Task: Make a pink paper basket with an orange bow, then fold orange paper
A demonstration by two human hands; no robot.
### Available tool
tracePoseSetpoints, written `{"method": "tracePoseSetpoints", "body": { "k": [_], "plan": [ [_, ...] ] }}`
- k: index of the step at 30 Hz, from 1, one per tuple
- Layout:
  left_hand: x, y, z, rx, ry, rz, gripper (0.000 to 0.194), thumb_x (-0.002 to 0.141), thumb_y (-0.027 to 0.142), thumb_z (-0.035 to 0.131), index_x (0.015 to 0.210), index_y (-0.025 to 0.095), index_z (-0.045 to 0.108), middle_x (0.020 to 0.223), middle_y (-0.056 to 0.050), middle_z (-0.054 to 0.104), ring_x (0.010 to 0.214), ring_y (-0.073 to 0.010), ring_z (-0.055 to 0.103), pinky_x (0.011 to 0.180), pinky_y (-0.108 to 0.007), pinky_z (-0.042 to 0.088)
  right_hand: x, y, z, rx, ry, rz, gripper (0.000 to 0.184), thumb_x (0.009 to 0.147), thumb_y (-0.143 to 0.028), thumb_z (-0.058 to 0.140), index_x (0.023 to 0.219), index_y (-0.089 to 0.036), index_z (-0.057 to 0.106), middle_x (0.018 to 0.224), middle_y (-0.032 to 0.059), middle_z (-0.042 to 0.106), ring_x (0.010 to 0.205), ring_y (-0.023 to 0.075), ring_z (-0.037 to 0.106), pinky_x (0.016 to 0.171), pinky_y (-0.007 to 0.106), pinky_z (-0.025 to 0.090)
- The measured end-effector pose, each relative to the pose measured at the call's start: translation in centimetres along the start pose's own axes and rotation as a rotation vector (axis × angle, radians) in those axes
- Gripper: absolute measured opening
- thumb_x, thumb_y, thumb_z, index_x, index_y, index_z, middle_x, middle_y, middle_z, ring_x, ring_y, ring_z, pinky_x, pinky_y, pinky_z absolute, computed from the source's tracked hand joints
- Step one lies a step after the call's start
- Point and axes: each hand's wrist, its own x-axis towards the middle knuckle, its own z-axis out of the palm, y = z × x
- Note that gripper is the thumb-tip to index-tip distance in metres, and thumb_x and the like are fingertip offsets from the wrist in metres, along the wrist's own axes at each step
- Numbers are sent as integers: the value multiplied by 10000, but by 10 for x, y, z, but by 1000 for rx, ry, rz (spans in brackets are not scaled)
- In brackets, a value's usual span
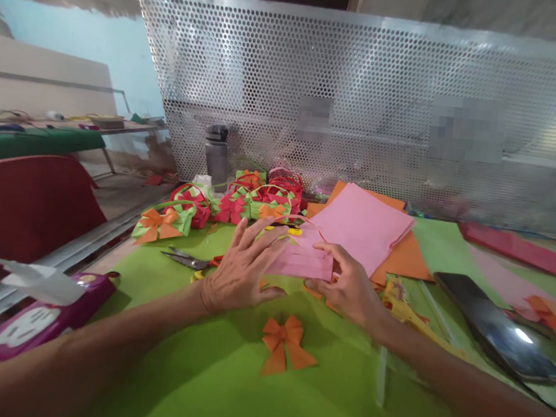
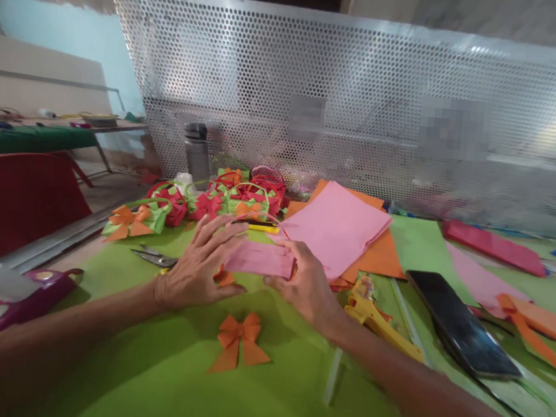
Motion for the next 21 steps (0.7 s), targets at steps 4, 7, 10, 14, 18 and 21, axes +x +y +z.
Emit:
{"method": "tracePoseSetpoints", "body": {
  "k": [4, 7, 10, 14, 18, 21],
  "plan": [
    [-2, -1, 2, 91, -114, -10, 652, 755, 520, 633, 1298, 187, 493, 1292, -144, 548, 1266, -361, 372, 1078, -580, 20, -2, -5, 2, 4, -52, -17, 538, 669, -406, 740, 1137, -219, 551, 1144, 91, 611, 1038, 281, 579, 898, 426, 446],
    [-1, -2, 2, 56, -163, -33, 541, 760, 475, 633, 1224, 205, 564, 1186, -125, 622, 1200, -336, 450, 1081, -554, 73, -1, -5, 1, 9, -76, -28, 547, 661, -406, 751, 1136, -215, 557, 1142, 87, 612, 1042, 275, 578, 914, 422, 436],
    [-2, -2, 3, 36, -117, -12, 485, 752, 437, 643, 1178, 211, 592, 1115, -111, 653, 1138, -325, 495, 1047, -525, 197, 1, -2, 0, 36, -86, -49, 557, 656, -433, 749, 1131, -207, 566, 1157, 97, 609, 1077, 285, 562, 937, 432, 419],
    [-3, -3, 5, 85, 61, 31, 544, 729, 393, 680, 1221, 206, 543, 1204, -122, 599, 1162, -337, 450, 992, -512, 306, 3, 4, -1, 126, -100, 7, 599, 635, -433, 768, 1146, -201, 559, 1156, 94, 615, 1057, 281, 578, 891, 411, 457],
    [0, -3, 4, 78, 213, -2, 682, 741, 442, 684, 1325, 207, 421, 1277, -155, 483, 1211, -327, 409, 1006, -516, 339, 4, 13, 2, 323, -75, 65, 659, 620, -437, 778, 1183, -197, 534, 1051, 56, 645, 918, 235, 626, 743, 340, 524],
    [-1, 0, 5, -56, 172, -116, 737, 764, 447, 674, 1383, 215, 348, 1275, -155, 445, 1158, -290, 481, 937, -448, 445, 5, 16, 4, 357, -26, 98, 663, 594, -438, 791, 1159, -193, 547, 1010, 49, 649, 894, 228, 623, 714, 329, 531]
  ]
}}
